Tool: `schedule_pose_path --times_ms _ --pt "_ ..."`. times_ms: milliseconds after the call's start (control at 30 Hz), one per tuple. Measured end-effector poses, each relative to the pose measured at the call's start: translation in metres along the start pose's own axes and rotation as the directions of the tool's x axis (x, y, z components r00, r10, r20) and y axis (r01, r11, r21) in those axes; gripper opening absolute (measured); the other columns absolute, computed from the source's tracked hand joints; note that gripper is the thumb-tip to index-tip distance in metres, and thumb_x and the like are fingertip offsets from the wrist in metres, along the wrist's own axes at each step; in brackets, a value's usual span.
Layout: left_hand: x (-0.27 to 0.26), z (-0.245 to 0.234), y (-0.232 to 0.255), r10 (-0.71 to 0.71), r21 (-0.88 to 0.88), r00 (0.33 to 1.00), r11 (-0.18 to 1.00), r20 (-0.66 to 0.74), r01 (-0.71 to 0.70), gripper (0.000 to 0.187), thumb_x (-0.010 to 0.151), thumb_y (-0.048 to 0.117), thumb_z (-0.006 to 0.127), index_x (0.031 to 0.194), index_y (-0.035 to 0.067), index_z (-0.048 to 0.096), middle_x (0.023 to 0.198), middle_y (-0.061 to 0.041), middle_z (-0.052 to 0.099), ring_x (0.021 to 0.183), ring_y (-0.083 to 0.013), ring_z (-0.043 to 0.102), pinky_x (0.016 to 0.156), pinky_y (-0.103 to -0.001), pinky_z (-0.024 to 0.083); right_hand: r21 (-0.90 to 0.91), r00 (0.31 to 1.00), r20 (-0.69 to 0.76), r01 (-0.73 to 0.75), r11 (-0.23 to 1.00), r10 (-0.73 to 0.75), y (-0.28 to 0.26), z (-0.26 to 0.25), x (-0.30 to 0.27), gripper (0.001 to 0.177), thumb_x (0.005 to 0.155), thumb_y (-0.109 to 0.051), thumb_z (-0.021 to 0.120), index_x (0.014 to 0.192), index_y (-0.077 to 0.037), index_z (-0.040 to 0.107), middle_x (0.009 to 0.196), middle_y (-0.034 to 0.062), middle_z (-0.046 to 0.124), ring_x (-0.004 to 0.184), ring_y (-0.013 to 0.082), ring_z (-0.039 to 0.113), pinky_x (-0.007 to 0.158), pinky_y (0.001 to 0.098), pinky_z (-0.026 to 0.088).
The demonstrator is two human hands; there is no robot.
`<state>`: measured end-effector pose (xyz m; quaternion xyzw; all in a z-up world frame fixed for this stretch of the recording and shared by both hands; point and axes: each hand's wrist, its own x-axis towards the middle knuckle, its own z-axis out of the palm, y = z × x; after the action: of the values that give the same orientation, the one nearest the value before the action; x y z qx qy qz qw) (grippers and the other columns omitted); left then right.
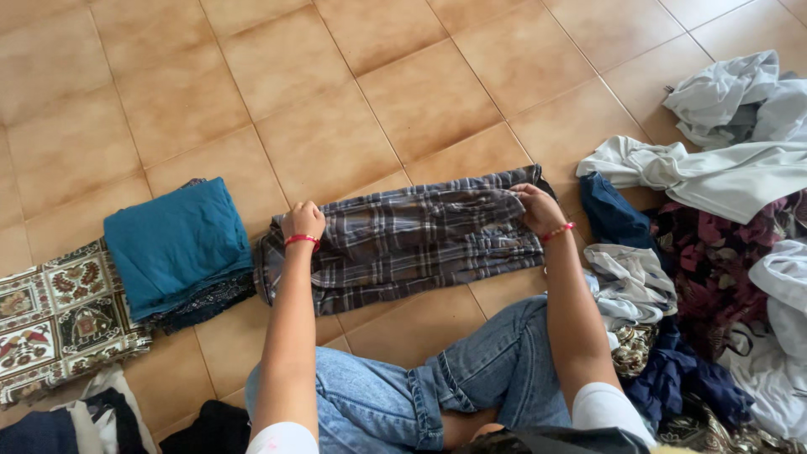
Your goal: The person folds a plaid shirt by smoothing it, folding the sleeves inward, and folding the body into a rectangle, then unfolds a white shirt and buttons the front.
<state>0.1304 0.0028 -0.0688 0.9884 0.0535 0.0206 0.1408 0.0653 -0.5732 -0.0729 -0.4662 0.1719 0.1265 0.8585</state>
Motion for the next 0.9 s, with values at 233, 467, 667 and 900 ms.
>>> schedule_pose_path --times_ms 233,467,667,900 --pt "-0.033 -0.007 0.032 0.124 0.103 0.939 0.99 -0.321 -0.096 0.029 0.09 0.027 0.07 0.115 0.012 0.068 0.116 -0.011 0.062 0.11 -0.0346 0.061 0.089 -0.052 0.05 -0.404 0.935 -0.355 -0.157 0.901 0.003 0.001 0.011 -0.001 0.041 0.096 -0.046 0.059 0.119 -0.013 0.064 0.101 0.0 0.072 0.087 0.0173 0.064 0.07 0.0328 0.053" --pt "-0.1 0.032 0.113 0.255 0.047 0.966 0.965 0.048 -0.257 0.083 0.092 0.063 0.056 0.157 0.016 0.036 0.164 -0.014 0.028 0.151 -0.0388 0.021 0.117 -0.069 0.018 -0.623 0.963 -0.269 -0.201 0.756 0.034 0.015 0.032 -0.015 0.039 0.092 -0.039 0.067 0.11 -0.005 0.075 0.101 0.0036 0.076 0.091 0.0134 0.067 0.075 0.0287 0.052" --pt "-0.114 0.028 0.114 0.133 0.09 0.92 0.98 0.369 -0.178 0.093 0.091 0.078 0.043 0.164 0.026 0.018 0.172 -0.005 0.001 0.157 -0.0409 -0.002 0.118 -0.073 0.002 -0.643 0.949 -0.113 0.156 0.75 -0.294 0.003 0.028 -0.02 0.013 0.086 -0.005 0.072 0.097 0.0 0.078 0.09 0.0032 0.077 0.083 0.0106 0.069 0.078 0.0242 0.054" --pt "-0.091 0.017 0.082 0.022 0.142 0.906 0.986 0.423 -0.09 0.089 0.089 0.078 0.045 0.162 0.033 0.02 0.172 -0.001 -0.001 0.157 -0.0341 -0.002 0.118 -0.075 0.001 -0.755 0.919 0.393 0.313 0.575 0.015 0.0 0.001 -0.034 0.053 0.076 0.001 0.069 0.129 -0.003 0.07 0.099 0.0044 0.066 0.068 0.0141 0.059 0.063 0.0257 0.054"
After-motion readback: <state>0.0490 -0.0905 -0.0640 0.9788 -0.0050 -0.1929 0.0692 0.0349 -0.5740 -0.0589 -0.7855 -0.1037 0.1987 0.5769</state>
